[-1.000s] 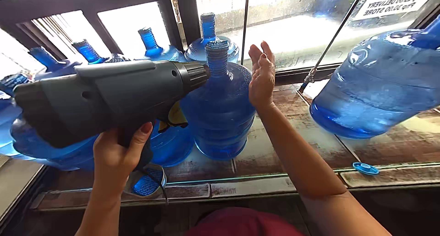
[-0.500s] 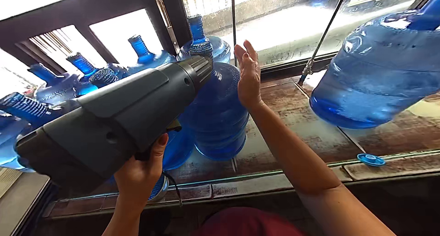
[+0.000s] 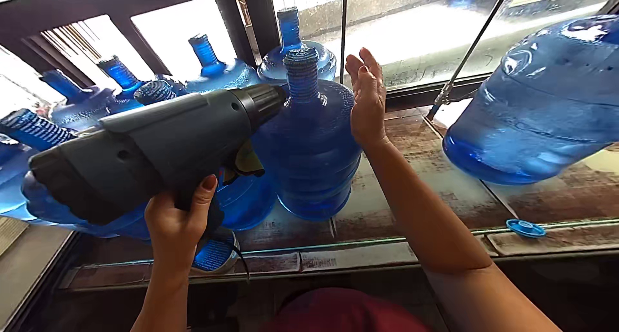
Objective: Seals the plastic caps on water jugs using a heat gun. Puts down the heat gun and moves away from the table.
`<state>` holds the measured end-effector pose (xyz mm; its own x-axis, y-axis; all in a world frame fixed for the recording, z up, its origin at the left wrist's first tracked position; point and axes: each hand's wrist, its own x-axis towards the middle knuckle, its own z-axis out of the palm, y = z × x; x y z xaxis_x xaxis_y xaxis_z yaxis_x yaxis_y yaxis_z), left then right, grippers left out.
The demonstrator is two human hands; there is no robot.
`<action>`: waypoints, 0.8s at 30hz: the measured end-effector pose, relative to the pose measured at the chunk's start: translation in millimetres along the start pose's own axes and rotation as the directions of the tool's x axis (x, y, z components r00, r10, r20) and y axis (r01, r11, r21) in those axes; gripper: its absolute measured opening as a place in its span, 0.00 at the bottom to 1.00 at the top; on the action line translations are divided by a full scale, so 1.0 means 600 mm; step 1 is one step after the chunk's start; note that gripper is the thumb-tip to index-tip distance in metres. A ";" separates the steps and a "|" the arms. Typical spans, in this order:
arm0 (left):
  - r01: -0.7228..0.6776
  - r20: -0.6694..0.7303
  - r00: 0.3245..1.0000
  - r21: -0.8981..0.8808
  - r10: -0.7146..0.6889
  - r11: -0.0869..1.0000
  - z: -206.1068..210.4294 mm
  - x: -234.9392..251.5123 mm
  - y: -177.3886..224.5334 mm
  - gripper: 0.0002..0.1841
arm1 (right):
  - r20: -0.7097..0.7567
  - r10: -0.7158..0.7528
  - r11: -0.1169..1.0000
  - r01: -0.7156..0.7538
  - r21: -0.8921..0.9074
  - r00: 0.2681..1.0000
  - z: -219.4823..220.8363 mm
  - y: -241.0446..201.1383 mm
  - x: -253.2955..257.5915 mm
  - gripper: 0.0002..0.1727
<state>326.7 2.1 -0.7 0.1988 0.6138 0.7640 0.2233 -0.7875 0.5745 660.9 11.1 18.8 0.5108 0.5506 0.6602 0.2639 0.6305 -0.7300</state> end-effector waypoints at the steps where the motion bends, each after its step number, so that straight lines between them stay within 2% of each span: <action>1: 0.014 -0.020 1.000 -0.031 -0.014 0.999 0.000 0.002 -0.002 0.17 | 0.011 0.007 1.000 -0.006 -0.025 1.000 0.000 -0.002 0.000 0.30; 3: 0.026 -0.042 0.999 -0.093 -0.030 0.995 0.000 0.005 -0.003 0.16 | 0.049 0.004 0.994 0.001 -0.106 0.999 -0.001 -0.006 -0.001 0.28; 6: 0.040 -0.040 0.998 -0.141 -0.046 0.989 -0.005 0.008 -0.007 0.15 | 0.158 -0.003 0.940 0.057 -0.336 0.987 0.005 -0.015 -0.002 0.27; 9: 0.055 -0.062 0.996 -0.167 -0.066 0.984 -0.014 0.013 -0.018 0.15 | 0.248 0.103 0.879 0.029 -0.477 0.963 0.042 -0.037 0.000 0.38; 12: 0.074 -0.082 0.992 -0.199 -0.092 0.977 -0.028 0.016 -0.030 0.17 | 0.138 0.238 0.855 -0.140 -0.499 0.961 0.101 -0.042 0.005 0.53; 14: 0.074 -0.088 0.992 -0.220 -0.095 0.973 -0.042 0.019 -0.038 0.16 | 0.048 0.217 0.824 -0.156 -0.545 0.975 0.126 -0.036 0.014 0.53; 16: 0.088 -0.077 0.991 -0.249 -0.110 0.965 -0.059 0.023 -0.046 0.16 | 0.074 0.210 0.805 -0.129 -0.579 0.975 0.122 -0.035 0.023 0.48; 18: 0.121 -0.046 0.989 -0.268 -0.139 0.956 -0.077 0.027 -0.055 0.19 | 0.220 0.191 0.866 -0.058 -0.497 0.957 0.093 -0.025 0.035 0.44; 19: 0.136 -0.025 0.989 -0.275 -0.148 0.952 -0.086 0.030 -0.059 0.21 | 0.321 0.182 0.917 -0.043 -0.396 0.929 0.075 -0.018 0.044 0.42; 21: 0.159 0.017 0.987 -0.272 -0.160 0.949 -0.099 0.040 -0.065 0.22 | 0.501 0.184 0.977 -0.101 -0.187 0.845 0.049 -0.010 0.062 0.36; 24: 0.148 0.076 0.988 -0.250 -0.133 0.957 -0.105 0.069 -0.063 0.23 | 0.633 0.215 0.975 -0.199 -0.097 0.744 0.030 -0.004 0.085 0.32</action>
<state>266.3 53.7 27.5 0.2390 0.7154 0.6565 0.0040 -0.6769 0.7361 671.3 47.3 57.4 -0.0815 0.8913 0.4459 0.2350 0.4520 -0.8605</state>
